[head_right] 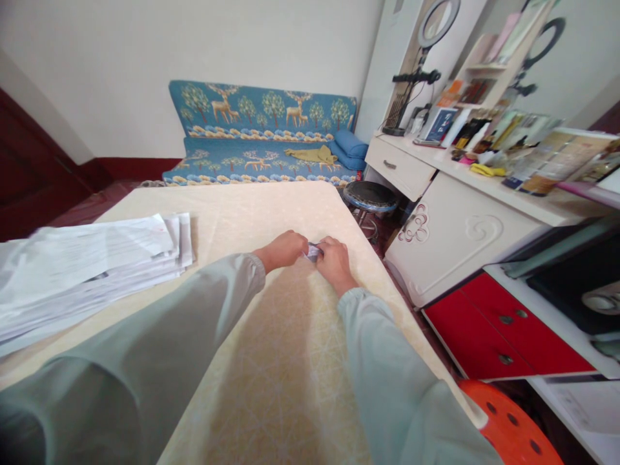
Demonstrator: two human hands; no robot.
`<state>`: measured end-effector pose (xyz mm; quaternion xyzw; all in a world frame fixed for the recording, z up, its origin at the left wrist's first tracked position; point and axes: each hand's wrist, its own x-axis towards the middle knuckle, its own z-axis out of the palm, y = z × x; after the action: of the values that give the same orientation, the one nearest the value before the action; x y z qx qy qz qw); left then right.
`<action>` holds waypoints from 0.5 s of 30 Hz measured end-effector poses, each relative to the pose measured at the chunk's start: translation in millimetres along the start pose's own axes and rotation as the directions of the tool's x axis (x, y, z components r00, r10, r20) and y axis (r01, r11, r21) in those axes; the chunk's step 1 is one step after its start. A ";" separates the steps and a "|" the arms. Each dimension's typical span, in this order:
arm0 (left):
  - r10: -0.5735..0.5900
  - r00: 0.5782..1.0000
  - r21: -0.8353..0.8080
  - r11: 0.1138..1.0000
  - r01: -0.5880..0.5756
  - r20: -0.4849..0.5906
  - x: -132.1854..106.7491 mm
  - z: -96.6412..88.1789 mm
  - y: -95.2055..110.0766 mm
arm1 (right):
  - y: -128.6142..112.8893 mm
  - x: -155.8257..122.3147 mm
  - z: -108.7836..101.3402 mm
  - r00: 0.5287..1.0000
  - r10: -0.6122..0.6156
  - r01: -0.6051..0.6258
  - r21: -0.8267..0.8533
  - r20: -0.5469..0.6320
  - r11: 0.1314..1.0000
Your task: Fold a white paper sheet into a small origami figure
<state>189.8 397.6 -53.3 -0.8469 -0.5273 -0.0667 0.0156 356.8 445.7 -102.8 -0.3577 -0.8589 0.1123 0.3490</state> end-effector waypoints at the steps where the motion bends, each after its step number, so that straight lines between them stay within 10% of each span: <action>1: 0.005 1.000 -0.009 1.000 -0.005 0.001 1.7 -0.4 -0.5 | -1.2 -0.1 -0.4 1.000 0.000 0.000 0.006 -0.001 1.000; 9: -0.072 0.986 -0.120 0.991 0.054 -0.148 -26.6 8.5 -0.5 | -1.7 -3.3 -7.7 0.965 0.168 -0.146 0.118 -0.202 0.982; 15: -0.247 0.893 -0.348 0.931 0.111 -0.376 -45.3 24.2 3.6 | 1.5 -5.2 -6.8 0.891 0.366 -0.326 0.183 -0.269 0.928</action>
<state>175.6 358.0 -82.9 -0.7518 -0.5711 -0.3293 -0.0161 364.8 442.9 -101.2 -0.4940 -0.7092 0.1742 0.4719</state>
